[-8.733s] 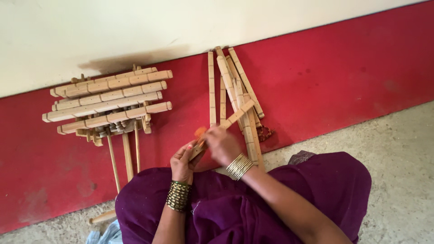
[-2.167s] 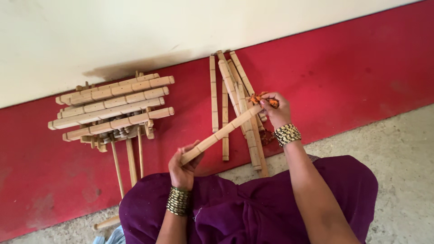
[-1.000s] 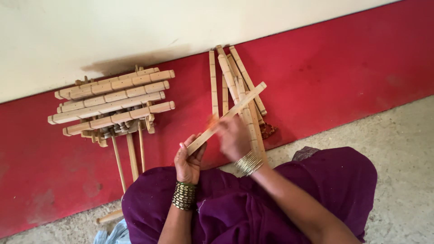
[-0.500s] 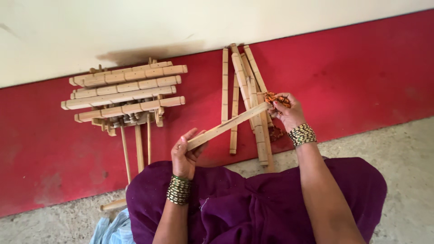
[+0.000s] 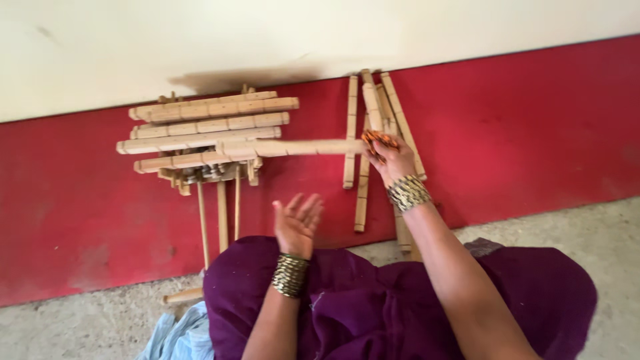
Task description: The person sits on the floor and sands a long wooden piece using a small orange sanding block. They hold the piece with one hand and rub the sanding block along its length repeatedly, then place the finished piece aside and pick up another to continue.
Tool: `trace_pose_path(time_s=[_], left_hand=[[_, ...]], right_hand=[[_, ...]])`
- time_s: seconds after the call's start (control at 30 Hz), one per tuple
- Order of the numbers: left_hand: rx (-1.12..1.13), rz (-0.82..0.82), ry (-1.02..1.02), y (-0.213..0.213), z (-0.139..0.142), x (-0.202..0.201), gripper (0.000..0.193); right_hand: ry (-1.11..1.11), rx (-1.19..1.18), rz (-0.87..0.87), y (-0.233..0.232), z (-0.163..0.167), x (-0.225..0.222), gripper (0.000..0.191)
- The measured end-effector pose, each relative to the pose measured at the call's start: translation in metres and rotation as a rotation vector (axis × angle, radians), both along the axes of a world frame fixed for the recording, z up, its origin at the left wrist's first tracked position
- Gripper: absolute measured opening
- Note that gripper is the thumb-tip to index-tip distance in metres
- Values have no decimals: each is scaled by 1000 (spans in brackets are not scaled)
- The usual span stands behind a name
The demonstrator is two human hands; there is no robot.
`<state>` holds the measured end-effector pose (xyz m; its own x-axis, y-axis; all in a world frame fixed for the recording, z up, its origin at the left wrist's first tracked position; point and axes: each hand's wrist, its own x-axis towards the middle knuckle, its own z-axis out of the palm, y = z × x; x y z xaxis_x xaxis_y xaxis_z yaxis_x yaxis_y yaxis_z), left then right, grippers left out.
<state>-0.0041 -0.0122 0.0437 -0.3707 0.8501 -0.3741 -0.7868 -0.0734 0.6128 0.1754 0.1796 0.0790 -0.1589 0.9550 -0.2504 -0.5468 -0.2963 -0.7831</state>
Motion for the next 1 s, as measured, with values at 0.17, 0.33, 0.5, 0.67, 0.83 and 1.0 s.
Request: trace_pose_path(time_s=[0.17, 0.33, 0.5, 0.67, 0.83, 1.0], left_hand=[[40, -23, -73, 3, -5, 4, 80], [30, -52, -47, 3, -1, 5, 78], [38, -60, -39, 2, 2, 7, 78], [17, -52, -47, 5, 3, 10, 76], [26, -75, -29, 3, 2, 11, 74], [18, -80, -32, 4, -3, 8, 72]], right_hand=[[-4, -22, 0, 8, 16, -79, 25], [-115, -109, -26, 4, 17, -146, 26], [-34, -51, 67, 0, 2, -179, 26], [-446, 198, 51, -4, -9, -186, 20], [-171, 74, 203, -1, -7, -175, 19], [-136, 31, 287, 1, -2, -168, 18]])
